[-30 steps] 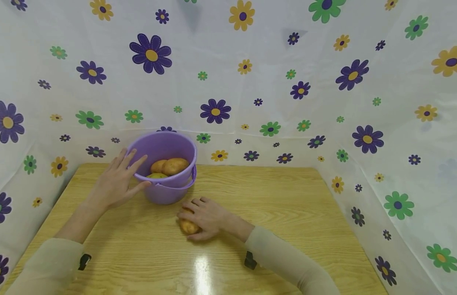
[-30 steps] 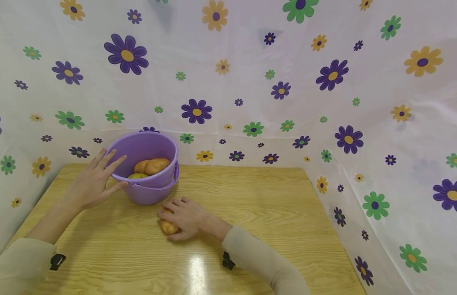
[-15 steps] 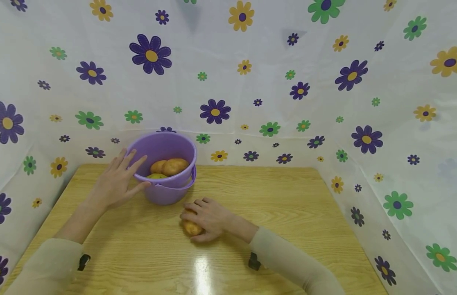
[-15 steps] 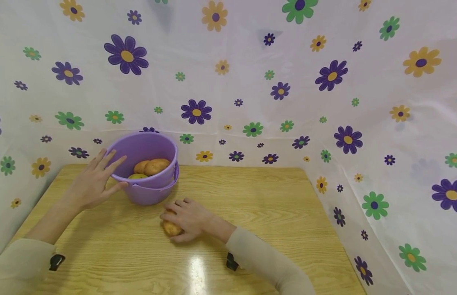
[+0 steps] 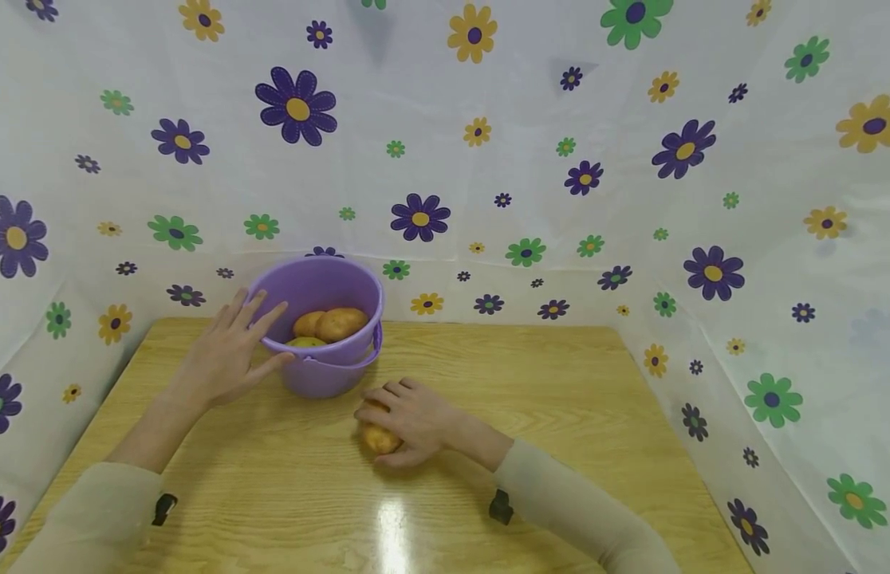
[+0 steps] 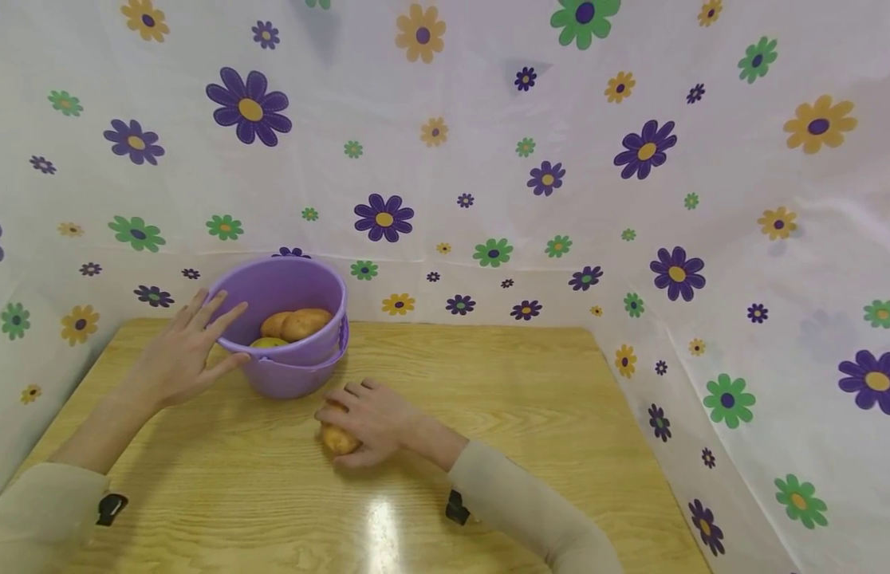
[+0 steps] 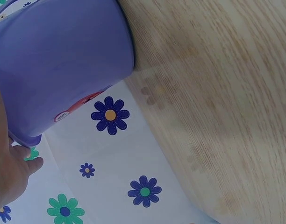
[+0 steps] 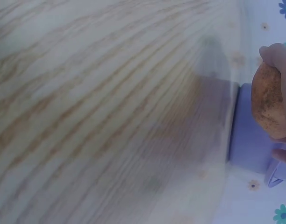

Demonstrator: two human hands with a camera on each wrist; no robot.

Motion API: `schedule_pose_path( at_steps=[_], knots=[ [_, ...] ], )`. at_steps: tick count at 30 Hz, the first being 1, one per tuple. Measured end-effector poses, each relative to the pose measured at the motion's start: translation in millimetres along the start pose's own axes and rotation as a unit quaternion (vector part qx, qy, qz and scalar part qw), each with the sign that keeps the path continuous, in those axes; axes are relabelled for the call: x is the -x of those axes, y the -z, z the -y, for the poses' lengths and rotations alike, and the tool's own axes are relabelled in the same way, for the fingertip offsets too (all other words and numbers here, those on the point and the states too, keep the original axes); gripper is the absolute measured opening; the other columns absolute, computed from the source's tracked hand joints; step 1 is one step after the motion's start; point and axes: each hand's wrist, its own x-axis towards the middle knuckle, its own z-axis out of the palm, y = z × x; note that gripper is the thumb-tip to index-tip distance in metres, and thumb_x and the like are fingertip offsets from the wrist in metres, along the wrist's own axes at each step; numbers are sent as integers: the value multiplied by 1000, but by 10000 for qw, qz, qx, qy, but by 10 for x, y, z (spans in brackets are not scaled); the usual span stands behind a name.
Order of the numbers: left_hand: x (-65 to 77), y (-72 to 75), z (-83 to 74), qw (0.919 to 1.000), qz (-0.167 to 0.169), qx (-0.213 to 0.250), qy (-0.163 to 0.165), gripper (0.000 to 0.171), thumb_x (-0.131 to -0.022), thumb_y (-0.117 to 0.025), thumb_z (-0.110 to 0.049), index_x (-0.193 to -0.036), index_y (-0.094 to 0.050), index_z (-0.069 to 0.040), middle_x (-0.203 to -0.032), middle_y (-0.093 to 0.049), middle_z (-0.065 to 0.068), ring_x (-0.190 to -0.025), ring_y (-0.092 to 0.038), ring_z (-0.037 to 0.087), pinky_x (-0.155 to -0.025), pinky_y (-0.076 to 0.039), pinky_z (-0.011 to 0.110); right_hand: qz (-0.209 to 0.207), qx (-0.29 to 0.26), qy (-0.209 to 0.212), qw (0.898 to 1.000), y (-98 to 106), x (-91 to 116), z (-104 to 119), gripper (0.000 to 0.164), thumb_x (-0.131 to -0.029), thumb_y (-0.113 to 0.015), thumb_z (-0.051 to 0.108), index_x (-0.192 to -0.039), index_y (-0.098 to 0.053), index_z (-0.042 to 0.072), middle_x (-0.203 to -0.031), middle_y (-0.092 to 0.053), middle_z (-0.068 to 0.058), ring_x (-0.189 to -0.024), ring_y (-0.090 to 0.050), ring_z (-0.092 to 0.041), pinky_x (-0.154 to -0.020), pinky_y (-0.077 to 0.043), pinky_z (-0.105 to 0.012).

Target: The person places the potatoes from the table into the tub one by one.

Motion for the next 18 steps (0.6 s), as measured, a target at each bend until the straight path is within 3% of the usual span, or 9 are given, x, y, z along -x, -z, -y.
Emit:
schedule_pose_path(
  at_steps=[18],
  knots=[
    [-7,-1,-15,10000,-25,51,18,84,-99,-64,-57,-165,-36,-14,-172,-27,28,-163,-16,51,-127,-26,74,-266,-29,-19,9996,150,39,-74,75,-90,-56,77,-147,-53,28,-143,-60,-2,-118,-64,-18,-95,-56,-33]
  ],
)
